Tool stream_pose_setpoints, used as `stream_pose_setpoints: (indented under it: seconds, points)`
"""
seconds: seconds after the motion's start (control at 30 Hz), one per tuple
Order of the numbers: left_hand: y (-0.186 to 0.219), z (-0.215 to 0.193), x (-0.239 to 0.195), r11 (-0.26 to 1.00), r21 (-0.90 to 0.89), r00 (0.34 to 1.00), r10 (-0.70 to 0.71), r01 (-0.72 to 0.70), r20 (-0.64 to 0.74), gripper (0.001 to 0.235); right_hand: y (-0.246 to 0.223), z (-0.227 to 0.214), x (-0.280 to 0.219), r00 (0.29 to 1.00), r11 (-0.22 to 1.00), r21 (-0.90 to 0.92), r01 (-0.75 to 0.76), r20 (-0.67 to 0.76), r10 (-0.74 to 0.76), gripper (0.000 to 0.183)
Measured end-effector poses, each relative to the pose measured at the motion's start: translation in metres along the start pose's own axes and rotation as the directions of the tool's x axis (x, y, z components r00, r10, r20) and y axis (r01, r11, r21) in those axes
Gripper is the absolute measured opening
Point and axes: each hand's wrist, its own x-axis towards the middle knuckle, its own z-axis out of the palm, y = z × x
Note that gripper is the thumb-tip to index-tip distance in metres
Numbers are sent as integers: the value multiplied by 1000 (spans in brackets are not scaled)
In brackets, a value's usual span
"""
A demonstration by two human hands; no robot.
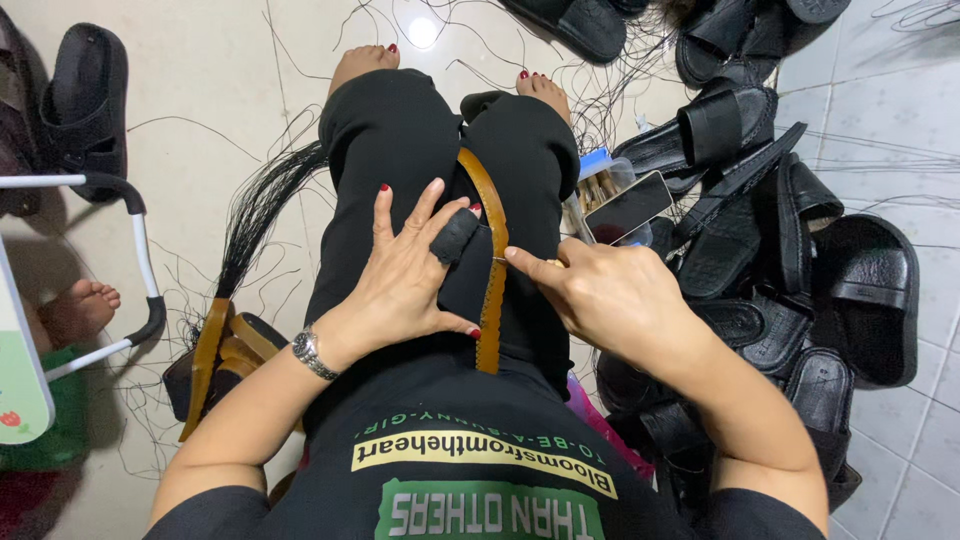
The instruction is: The person sits on the floor and sews a black slip-on shoe using a needle and thread. They repeatedly push the needle through the shoe's sole and pull the thread to stitch the parts together.
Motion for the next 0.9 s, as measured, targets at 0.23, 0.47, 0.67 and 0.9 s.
stream_pose_setpoints:
  seconds: [0.23,0.47,0.67,0.9]
  points:
    - [-7,24,6,997,77,993,40,-32,-107,120,-13,-4,11,989,993,-113,16,151,1,46]
    - [-9,30,5,997,52,972,72,-62,-226,97,-8,-7,33,980,998,-40,57,194,-48,43]
    - [-5,24,7,994,71,966,94,-79,-242,87,-11,-13,39,974,998,39,56,217,-63,33]
    - [-9,32,6,997,35,972,70,-64,-223,117,-6,6,37,975,994,107,0,220,-23,20]
